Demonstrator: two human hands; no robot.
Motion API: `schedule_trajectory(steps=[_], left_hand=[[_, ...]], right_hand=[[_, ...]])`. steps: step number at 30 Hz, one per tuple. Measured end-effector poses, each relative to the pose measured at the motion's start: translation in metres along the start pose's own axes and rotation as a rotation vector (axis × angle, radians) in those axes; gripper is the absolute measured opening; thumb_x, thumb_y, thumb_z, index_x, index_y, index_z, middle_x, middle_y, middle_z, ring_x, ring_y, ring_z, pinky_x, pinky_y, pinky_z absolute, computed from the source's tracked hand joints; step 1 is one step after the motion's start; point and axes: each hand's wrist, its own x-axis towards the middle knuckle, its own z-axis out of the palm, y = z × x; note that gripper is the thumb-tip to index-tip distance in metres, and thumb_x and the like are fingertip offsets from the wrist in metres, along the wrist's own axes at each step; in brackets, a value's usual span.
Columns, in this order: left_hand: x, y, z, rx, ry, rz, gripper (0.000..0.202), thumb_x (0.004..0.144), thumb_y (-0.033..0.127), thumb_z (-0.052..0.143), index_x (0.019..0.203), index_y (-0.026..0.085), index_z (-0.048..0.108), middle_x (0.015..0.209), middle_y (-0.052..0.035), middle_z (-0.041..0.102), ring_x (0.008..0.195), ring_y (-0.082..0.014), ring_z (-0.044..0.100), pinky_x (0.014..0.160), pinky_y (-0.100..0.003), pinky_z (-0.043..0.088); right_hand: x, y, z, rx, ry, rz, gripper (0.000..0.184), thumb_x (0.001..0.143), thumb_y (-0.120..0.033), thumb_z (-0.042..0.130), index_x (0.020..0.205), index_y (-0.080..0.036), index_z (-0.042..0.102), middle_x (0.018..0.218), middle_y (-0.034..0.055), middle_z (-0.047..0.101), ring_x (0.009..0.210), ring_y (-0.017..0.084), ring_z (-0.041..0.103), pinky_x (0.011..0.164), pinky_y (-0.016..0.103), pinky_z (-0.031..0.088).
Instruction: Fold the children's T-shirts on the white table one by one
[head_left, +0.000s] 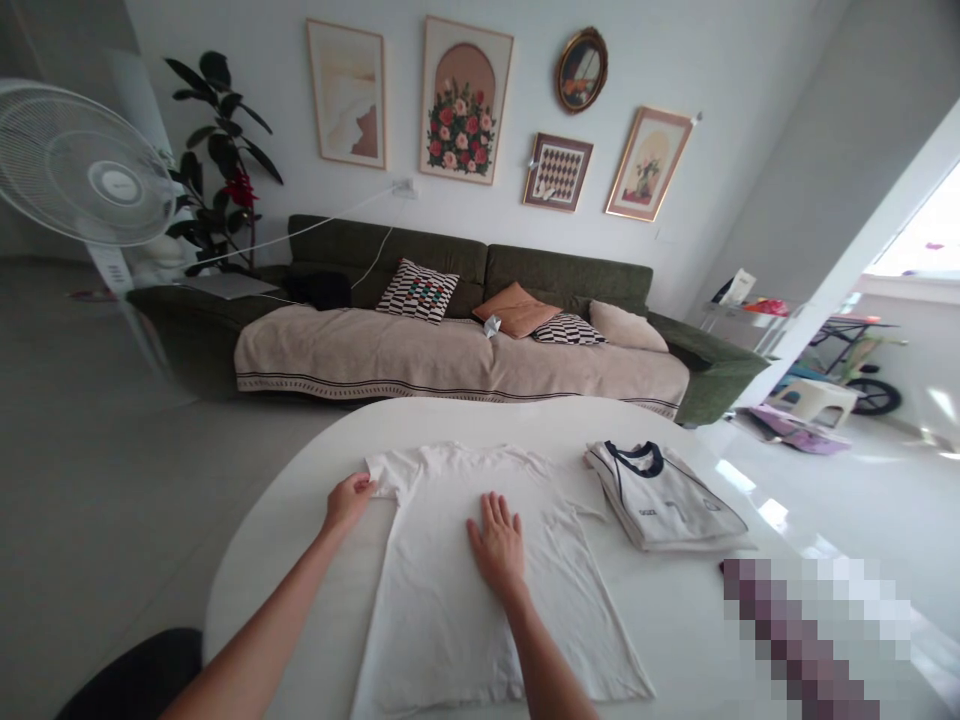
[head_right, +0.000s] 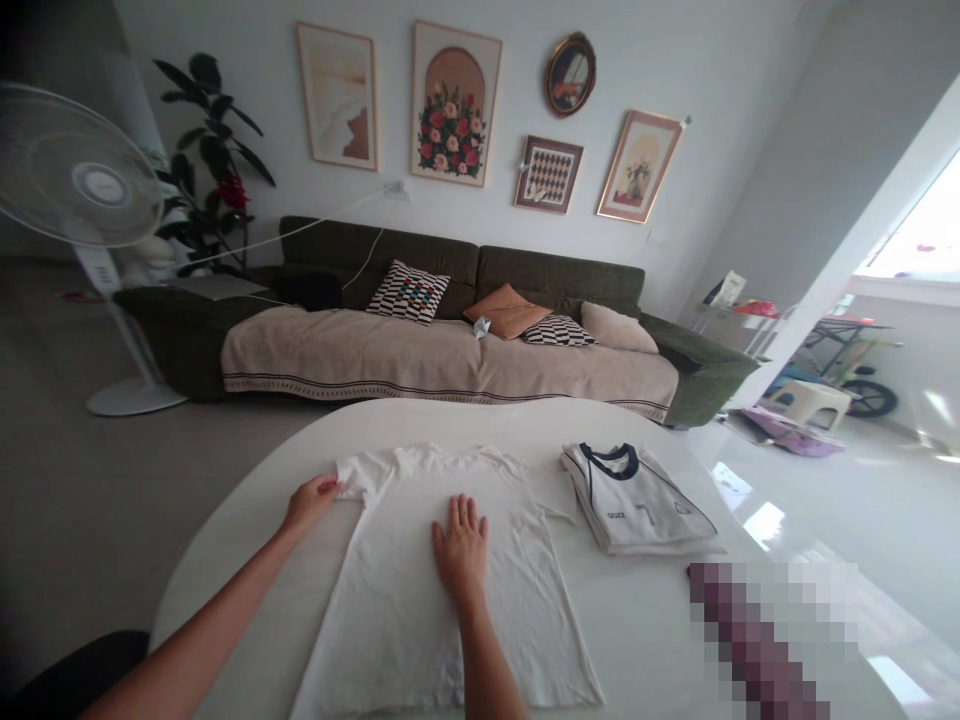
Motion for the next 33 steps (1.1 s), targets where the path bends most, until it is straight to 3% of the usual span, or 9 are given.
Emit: schedule_trajectory(steps=[5,9,12,15,18,22,25,30,33], left_hand=[[0.008,0.009,0.003,-0.035,-0.051,0.038,0.023,0.085,0.033,0.049,0.091,0.013,0.057,0.086,-0.0014,0.062,0.076,-0.0131,0.059,0.072,-0.032,0.047],[0.008,0.014,-0.004,0.049,-0.031,0.026,0.024,0.085,0.028,0.042,0.104,0.017,0.052,0.077,-0.0002,0.063,0.069,-0.0132,0.059,0.065,-0.026,0.045],[0.005,0.007,-0.014,0.151,-0.03,0.005,0.031,0.079,0.03,0.045,0.109,0.022,0.05,0.076,-0.0003,0.064,0.073,-0.018,0.061,0.065,-0.027,0.042],[0.004,-0.004,-0.025,0.264,-0.04,-0.05,0.029,0.072,0.029,0.051,0.1,0.025,0.055,0.077,-0.0026,0.066,0.081,-0.0252,0.06,0.069,-0.032,0.041],[0.01,-0.01,-0.026,0.331,-0.034,-0.095,0.028,0.073,0.028,0.046,0.099,0.021,0.056,0.087,-0.0085,0.066,0.086,-0.0287,0.059,0.071,-0.035,0.041],[0.027,-0.004,-0.011,0.356,0.003,-0.059,0.047,0.08,0.037,0.037,0.118,0.01,0.045,0.112,-0.0184,0.056,0.102,-0.0292,0.052,0.079,-0.034,0.04],[0.039,0.001,0.0,0.36,-0.014,0.009,0.055,0.076,0.041,0.044,0.123,0.012,0.041,0.124,-0.0174,0.047,0.111,-0.0297,0.045,0.084,-0.034,0.038],[0.059,-0.001,0.001,0.321,-0.149,0.036,0.03,0.07,0.035,0.059,0.094,0.017,0.059,0.097,-0.0076,0.061,0.09,-0.0215,0.055,0.077,-0.032,0.041],[0.07,0.0,-0.002,0.265,-0.216,0.014,0.02,0.075,0.033,0.059,0.083,0.015,0.058,0.081,-0.0013,0.06,0.073,-0.0142,0.056,0.07,-0.031,0.043]], right_hand=[[0.001,0.001,0.0,0.019,0.013,-0.003,0.056,0.087,-0.042,0.025,0.136,-0.016,0.024,0.142,0.0084,0.024,0.132,0.021,0.016,0.105,0.043,0.013],[0.001,0.002,0.002,0.021,0.008,-0.001,0.056,0.087,-0.042,0.026,0.137,-0.016,0.024,0.142,0.0084,0.024,0.132,0.02,0.015,0.105,0.043,0.012],[0.001,0.002,0.001,0.021,0.005,0.003,0.055,0.087,-0.041,0.026,0.136,-0.016,0.024,0.142,0.0081,0.023,0.132,0.021,0.015,0.105,0.043,0.012],[0.001,0.001,0.0,0.02,-0.001,0.013,0.055,0.087,-0.041,0.027,0.136,-0.017,0.024,0.142,0.0082,0.023,0.132,0.021,0.015,0.105,0.044,0.012],[0.0,0.0,-0.002,0.024,-0.002,0.01,0.055,0.087,-0.041,0.027,0.137,-0.016,0.024,0.142,0.0081,0.023,0.132,0.021,0.015,0.105,0.044,0.011],[-0.002,-0.002,-0.003,0.023,-0.006,0.011,0.055,0.087,-0.041,0.026,0.137,-0.016,0.023,0.142,0.0075,0.023,0.132,0.02,0.014,0.105,0.042,0.012],[0.001,-0.001,-0.003,0.018,-0.02,0.01,0.055,0.087,-0.04,0.027,0.137,-0.017,0.023,0.143,0.0074,0.022,0.132,0.02,0.014,0.105,0.042,0.012],[-0.003,-0.005,-0.018,0.068,0.073,0.001,0.056,0.084,-0.031,0.037,0.136,-0.014,0.024,0.142,0.0124,0.025,0.13,0.023,0.021,0.103,0.042,0.019],[-0.036,-0.035,-0.024,0.153,0.154,-0.093,0.035,0.081,-0.023,0.043,0.115,-0.017,0.05,0.123,0.0127,0.048,0.114,0.023,0.043,0.094,0.038,0.033]])
